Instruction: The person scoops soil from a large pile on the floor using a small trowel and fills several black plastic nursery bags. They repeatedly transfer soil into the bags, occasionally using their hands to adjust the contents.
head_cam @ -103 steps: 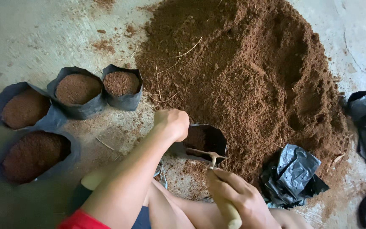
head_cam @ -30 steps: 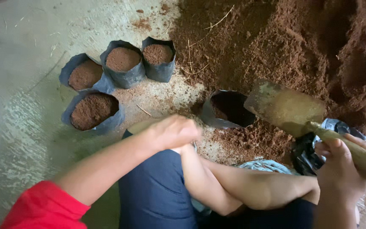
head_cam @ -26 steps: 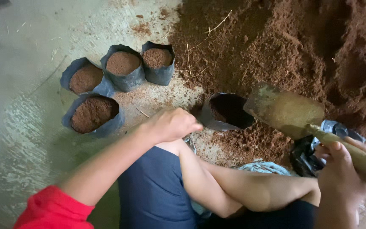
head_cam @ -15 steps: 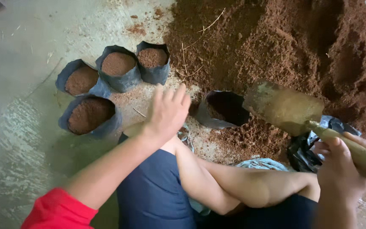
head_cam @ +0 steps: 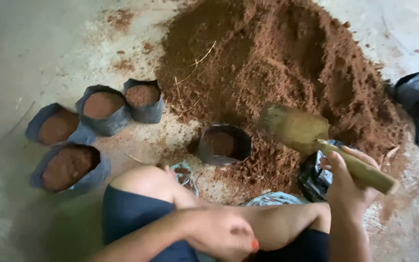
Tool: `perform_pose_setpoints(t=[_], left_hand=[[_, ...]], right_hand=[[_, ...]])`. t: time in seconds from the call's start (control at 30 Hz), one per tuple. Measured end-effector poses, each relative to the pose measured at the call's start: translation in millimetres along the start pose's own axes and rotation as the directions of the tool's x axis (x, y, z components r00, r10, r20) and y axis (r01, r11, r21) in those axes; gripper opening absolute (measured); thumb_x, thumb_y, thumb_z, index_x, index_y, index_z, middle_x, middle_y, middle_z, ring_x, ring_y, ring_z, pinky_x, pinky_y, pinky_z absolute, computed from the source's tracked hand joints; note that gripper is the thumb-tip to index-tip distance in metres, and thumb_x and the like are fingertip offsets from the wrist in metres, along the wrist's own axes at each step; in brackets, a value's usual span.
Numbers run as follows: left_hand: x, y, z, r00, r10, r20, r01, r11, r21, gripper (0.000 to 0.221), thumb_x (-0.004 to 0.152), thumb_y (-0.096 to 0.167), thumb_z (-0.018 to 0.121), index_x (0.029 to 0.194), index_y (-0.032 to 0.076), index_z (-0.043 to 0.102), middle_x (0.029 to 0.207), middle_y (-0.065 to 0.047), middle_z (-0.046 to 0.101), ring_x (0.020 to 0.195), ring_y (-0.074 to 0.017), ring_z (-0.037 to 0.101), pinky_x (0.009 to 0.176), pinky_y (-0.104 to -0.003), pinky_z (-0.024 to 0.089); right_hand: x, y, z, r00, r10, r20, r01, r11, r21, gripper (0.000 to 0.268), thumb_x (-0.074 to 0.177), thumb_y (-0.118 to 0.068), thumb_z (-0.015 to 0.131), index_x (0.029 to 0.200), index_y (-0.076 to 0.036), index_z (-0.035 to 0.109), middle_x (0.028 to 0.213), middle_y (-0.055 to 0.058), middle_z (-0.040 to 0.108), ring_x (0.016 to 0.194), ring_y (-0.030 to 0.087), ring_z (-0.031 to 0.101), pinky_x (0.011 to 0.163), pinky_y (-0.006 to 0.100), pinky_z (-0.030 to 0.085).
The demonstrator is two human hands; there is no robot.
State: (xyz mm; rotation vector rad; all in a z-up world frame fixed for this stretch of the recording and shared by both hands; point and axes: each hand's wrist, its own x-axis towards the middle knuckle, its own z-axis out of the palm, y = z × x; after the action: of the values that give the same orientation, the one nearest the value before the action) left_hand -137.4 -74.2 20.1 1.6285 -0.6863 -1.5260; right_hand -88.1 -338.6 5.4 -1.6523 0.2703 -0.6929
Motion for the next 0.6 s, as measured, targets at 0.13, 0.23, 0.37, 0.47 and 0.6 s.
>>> perform_pose_setpoints(t=[0.13,0.23,0.37,0.47,0.6], left_hand=[[-21,13,-62,0.713,-0.113,-0.692,0.408,0.869,0.278,0.035,0.086,0.048,0.052,0.092,0.015,0.061,0.091,-0.012,0.054,0.076,-0.0263,0.059,0.067,-0.044,0.047],[-18,9,-106,0.528,-0.273,-0.804,0.589,0.799,0.116,0.036,0.095,0.041,0.055,0.112,0.010,0.061,0.118,-0.016,0.047,0.085,-0.0273,0.061,0.072,-0.041,0.054],[5,-9,-139,0.378,-0.467,-0.800,0.576,0.794,-0.191,0.039,0.095,0.036,0.062,0.109,0.000,0.057,0.094,-0.011,0.064,0.070,-0.0201,0.062,0.062,-0.033,0.054],[20,-22,-142,0.376,-0.449,-0.811,0.567,0.803,-0.183,0.042,0.095,0.038,0.062,0.113,0.000,0.055,0.093,-0.011,0.060,0.063,-0.0184,0.058,0.051,-0.029,0.047],[25,-39,-155,0.385,-0.454,-0.803,0.618,0.773,-0.140,0.042,0.092,0.041,0.064,0.108,0.003,0.058,0.103,-0.012,0.059,0.079,-0.0235,0.063,0.063,-0.035,0.053]], right_hand=[[31,11,-16,0.964,-0.133,0.232,0.194,0.945,-0.264,0.019,0.088,-0.010,0.074,0.104,-0.007,0.063,0.099,0.011,0.067,0.080,0.017,0.069,0.066,0.025,0.059],[43,2,0,0.750,-0.204,0.630,0.578,0.664,-0.474,0.012,0.089,-0.016,0.064,0.077,-0.014,0.062,0.077,0.000,0.066,0.064,0.011,0.064,0.049,0.024,0.051],[18,10,15,0.348,-0.335,0.875,0.920,0.300,-0.251,0.027,0.077,-0.026,0.074,0.104,-0.031,0.073,0.110,-0.013,0.068,0.104,0.007,0.062,0.075,0.018,0.055],[1,-22,46,0.314,-0.182,0.932,0.605,0.795,-0.048,0.028,0.078,-0.016,0.074,0.106,-0.017,0.070,0.120,0.007,0.064,0.106,0.018,0.068,0.093,0.032,0.056],[-1,11,60,0.232,-0.093,0.968,0.603,0.795,-0.068,0.032,0.087,-0.011,0.059,0.118,-0.016,0.064,0.125,0.008,0.059,0.105,0.024,0.067,0.086,0.034,0.052]])
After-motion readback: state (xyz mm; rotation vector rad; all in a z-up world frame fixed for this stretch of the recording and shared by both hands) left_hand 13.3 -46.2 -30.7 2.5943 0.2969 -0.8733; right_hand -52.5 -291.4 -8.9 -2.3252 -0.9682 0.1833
